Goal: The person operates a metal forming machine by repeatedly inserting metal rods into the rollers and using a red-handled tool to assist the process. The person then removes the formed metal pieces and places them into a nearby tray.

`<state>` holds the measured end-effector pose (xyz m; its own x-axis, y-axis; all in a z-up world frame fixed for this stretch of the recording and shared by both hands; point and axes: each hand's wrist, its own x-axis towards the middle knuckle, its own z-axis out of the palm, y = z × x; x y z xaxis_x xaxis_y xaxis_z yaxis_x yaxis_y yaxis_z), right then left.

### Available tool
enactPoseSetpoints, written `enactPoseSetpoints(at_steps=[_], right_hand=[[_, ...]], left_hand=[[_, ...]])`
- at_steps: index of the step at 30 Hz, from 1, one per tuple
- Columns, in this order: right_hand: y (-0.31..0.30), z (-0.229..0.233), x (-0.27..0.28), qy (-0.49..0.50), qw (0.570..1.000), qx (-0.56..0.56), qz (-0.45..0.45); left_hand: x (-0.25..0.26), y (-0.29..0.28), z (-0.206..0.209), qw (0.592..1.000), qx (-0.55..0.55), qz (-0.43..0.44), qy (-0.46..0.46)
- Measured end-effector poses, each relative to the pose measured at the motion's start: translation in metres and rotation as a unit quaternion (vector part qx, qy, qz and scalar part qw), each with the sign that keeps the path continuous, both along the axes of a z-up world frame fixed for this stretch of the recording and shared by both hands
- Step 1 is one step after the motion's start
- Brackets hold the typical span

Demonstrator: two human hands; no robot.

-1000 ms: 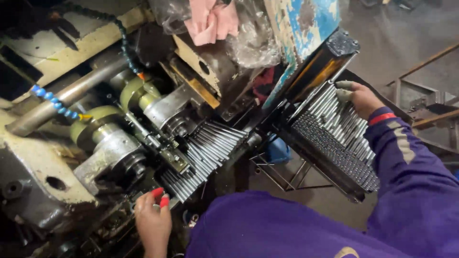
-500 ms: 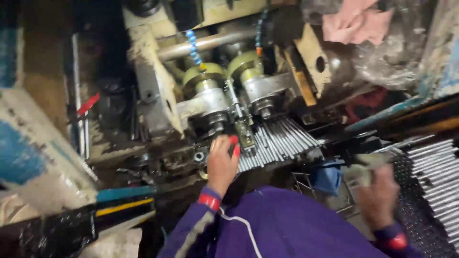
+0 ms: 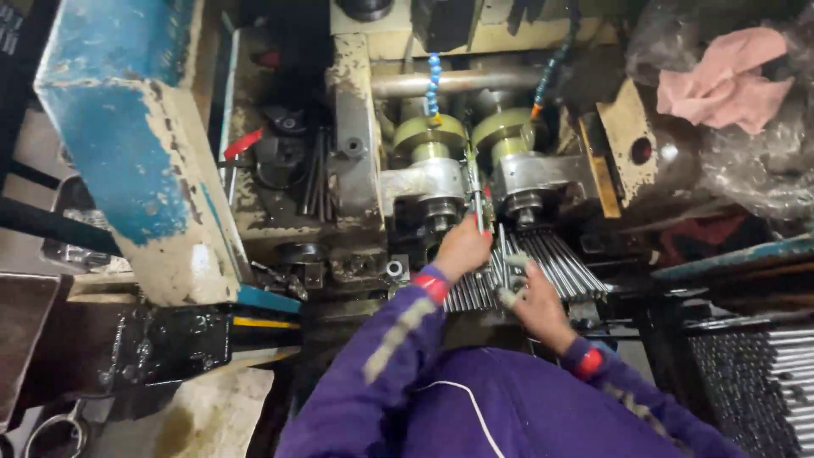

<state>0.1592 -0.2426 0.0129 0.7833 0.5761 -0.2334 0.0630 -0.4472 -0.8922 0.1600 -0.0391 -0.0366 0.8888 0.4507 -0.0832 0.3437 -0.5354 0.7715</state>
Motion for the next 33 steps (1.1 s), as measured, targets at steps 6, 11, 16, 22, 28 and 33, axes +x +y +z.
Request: enactPoseSetpoints(at_steps=[6,11,16,22,28,33], right_hand=[[0.069,0.06,0.032,-0.335,0.914,-0.176,0.147],[0.138,0.02,0.08,-0.462,0.863,-0.189,0.082],[0.136,0.035,0.073,-0.428,0.853,-0.278,0.107],[0.079,0.111,-0.032,0.261,0.912,0.192,-0.252],[-0.002,0.031,-0.014,0.107,0.992,0.002,-0.066],[-0.014,0.065,-0.011,-0.457,0.88,-0.055,0.116]], left_hand=[[-0.115,0.005,0.064,0.797,-0.598,0.023,-0.084],[-0.103,0.0,0.024,0.849,-0.523,0.068,-0.04],[-0.096,-0.022,0.031,0.939,-0.335,0.055,0.051],[-0.138,0.034,0.085,0.994,0.099,-0.046,0.006],[-0.145,0.042,0.018,0.99,0.121,0.017,0.068],[-0.103,-0.007,0.086,0.929,-0.36,-0.049,-0.074]])
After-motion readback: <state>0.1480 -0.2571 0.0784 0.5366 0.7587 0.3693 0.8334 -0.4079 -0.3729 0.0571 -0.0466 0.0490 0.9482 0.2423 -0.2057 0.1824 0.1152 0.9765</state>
